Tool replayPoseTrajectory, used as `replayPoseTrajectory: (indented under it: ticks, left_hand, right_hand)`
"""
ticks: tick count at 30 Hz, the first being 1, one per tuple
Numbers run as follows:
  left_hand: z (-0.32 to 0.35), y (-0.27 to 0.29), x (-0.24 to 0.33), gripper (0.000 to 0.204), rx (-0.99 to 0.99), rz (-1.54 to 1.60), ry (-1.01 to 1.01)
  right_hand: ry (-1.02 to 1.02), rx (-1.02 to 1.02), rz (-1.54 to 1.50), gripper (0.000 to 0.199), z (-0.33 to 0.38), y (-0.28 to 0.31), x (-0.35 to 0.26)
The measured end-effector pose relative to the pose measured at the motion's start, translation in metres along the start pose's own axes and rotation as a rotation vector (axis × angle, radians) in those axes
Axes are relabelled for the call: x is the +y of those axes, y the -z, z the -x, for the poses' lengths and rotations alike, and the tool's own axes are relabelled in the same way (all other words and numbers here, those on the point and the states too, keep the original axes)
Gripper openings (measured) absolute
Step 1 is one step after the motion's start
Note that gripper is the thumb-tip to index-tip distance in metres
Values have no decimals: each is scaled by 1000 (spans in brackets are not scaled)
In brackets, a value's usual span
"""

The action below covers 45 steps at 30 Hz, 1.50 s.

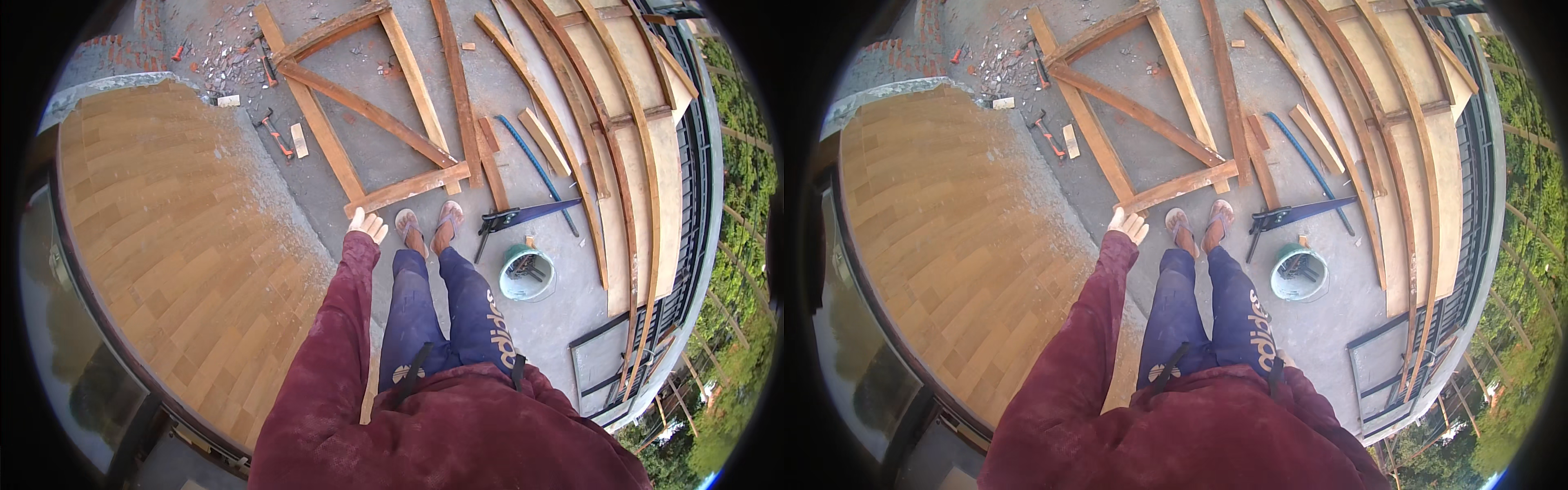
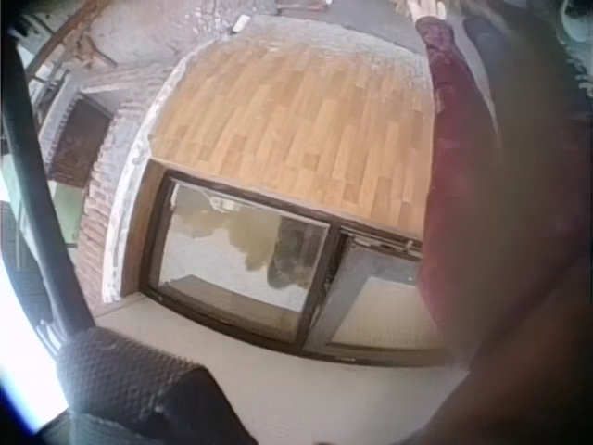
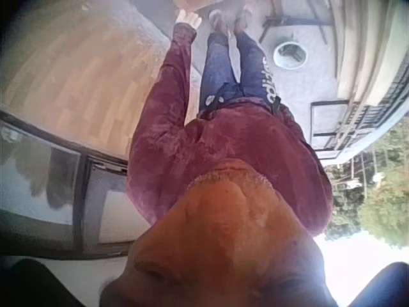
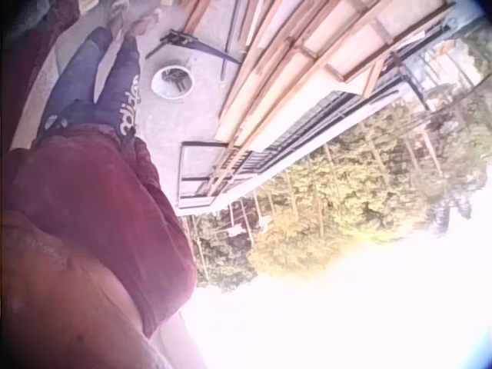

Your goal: The person assembles a wooden frame by hammering nails into wooden planks and sawing pieces to fit. They use a hammer and a hand saw to join the planks together.

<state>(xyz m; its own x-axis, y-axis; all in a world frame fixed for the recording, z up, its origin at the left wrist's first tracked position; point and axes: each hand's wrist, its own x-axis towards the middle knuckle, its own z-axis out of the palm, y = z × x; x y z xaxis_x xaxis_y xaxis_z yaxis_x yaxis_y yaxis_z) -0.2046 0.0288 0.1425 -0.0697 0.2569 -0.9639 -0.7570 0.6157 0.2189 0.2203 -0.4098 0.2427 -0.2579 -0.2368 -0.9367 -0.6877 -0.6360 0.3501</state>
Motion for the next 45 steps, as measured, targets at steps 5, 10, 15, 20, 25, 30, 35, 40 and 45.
replayPoseTrajectory:
  ticks: [5,10,15,20,25,30,35,40,45]
  left_hand:
    - [-173,-8,-110,88,166,282,189]
    - [-258,-45,-116,100,138,444,-25]
    - [-249,-19,-123,88,85,554,-60]
    - [-214,-33,-112,87,44,483,-70]
    - [-200,-21,-100,103,51,555,-89]
    - [-123,-51,-70,111,52,436,-118]
    - [-73,-71,-44,97,80,442,-94]
    - [-47,-73,-31,97,73,427,-99]
    - [-42,-81,-26,109,58,340,-130]
  right_hand:
    - [168,281,656,50,-104,-154,-56]
    - [348,332,916,48,-213,-302,-141]
    - [351,394,1138,48,-183,-281,-131]
    - [154,493,1247,48,-68,-121,-43]
    - [221,549,1515,48,91,-115,-63]
    - [601,472,1398,35,78,-180,-104]
    - [836,456,1396,22,35,-260,-152]
    - [1096,373,1613,17,15,-256,-163]
    - [1020,510,1731,19,-47,-273,-210]
